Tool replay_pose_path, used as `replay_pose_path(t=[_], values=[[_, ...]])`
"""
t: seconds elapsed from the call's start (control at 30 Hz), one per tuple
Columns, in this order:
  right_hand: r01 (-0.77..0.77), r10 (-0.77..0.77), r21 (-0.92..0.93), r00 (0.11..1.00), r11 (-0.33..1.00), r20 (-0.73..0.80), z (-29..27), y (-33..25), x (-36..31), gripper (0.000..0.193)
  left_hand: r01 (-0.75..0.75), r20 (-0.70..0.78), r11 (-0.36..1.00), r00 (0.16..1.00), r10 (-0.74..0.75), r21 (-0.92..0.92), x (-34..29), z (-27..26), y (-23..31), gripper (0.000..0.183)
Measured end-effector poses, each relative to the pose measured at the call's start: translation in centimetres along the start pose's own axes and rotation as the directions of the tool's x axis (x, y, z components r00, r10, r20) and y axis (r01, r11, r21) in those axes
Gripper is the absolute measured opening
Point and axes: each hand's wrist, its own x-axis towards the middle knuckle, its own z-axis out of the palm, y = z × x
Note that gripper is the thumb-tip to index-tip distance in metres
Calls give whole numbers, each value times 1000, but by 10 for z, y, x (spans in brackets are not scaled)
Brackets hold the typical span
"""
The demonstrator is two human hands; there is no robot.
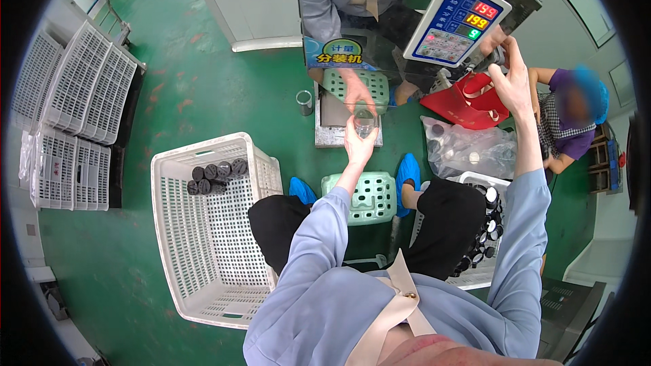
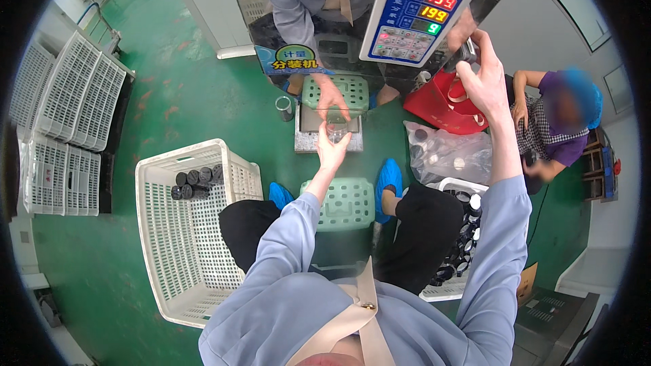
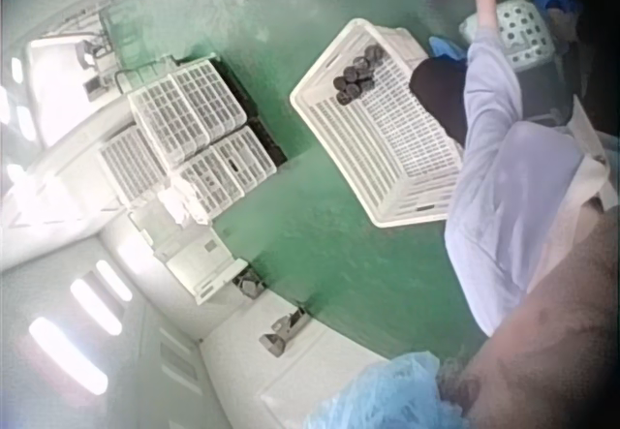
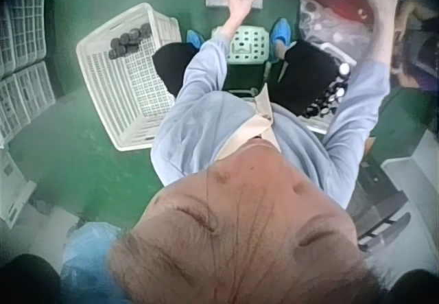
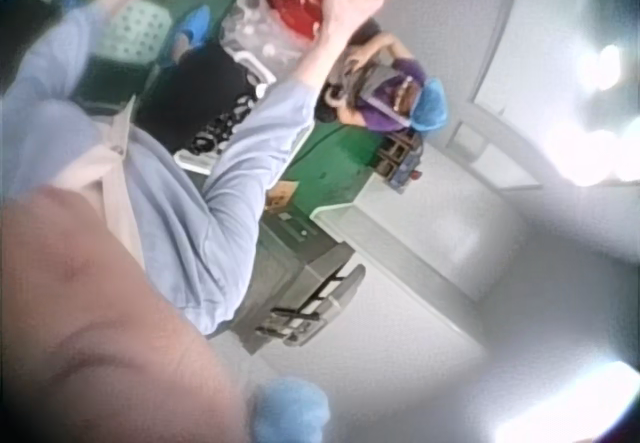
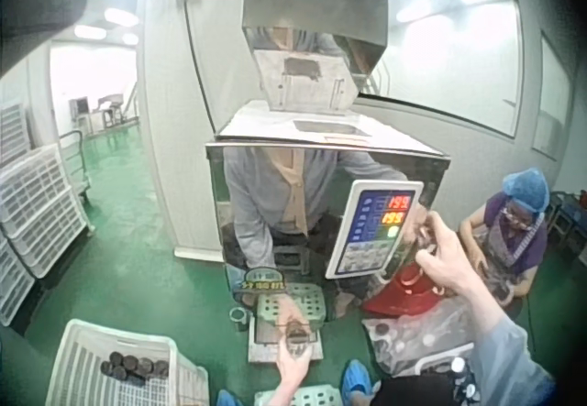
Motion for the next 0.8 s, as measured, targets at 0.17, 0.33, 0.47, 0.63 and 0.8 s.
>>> replay_pose_path(t=[0.17,0.33,0.47,0.63,0.8], values=[[-11,7,51,996,999,91,2,-4,-6,58,-9,1,1000,1000,9,-5,0,0,1,81],[-43,30,105,992,994,123,0,-2,-10,57,-9,1,1000,1000,9,3,-2,-2,4,81],[-194,197,-70,980,979,34,-2,-5,-19,55,-9,11,1000,1000,9,0,-1,-4,5,80],[-112,127,263,991,958,-41,21,5,-36,73,-10,0,1000,1000,10,0,1,-3,1,81],[-293,291,298,955,908,53,95,52,-119,78,-16,2,999,1000,16,-35,1,3,5,81]])
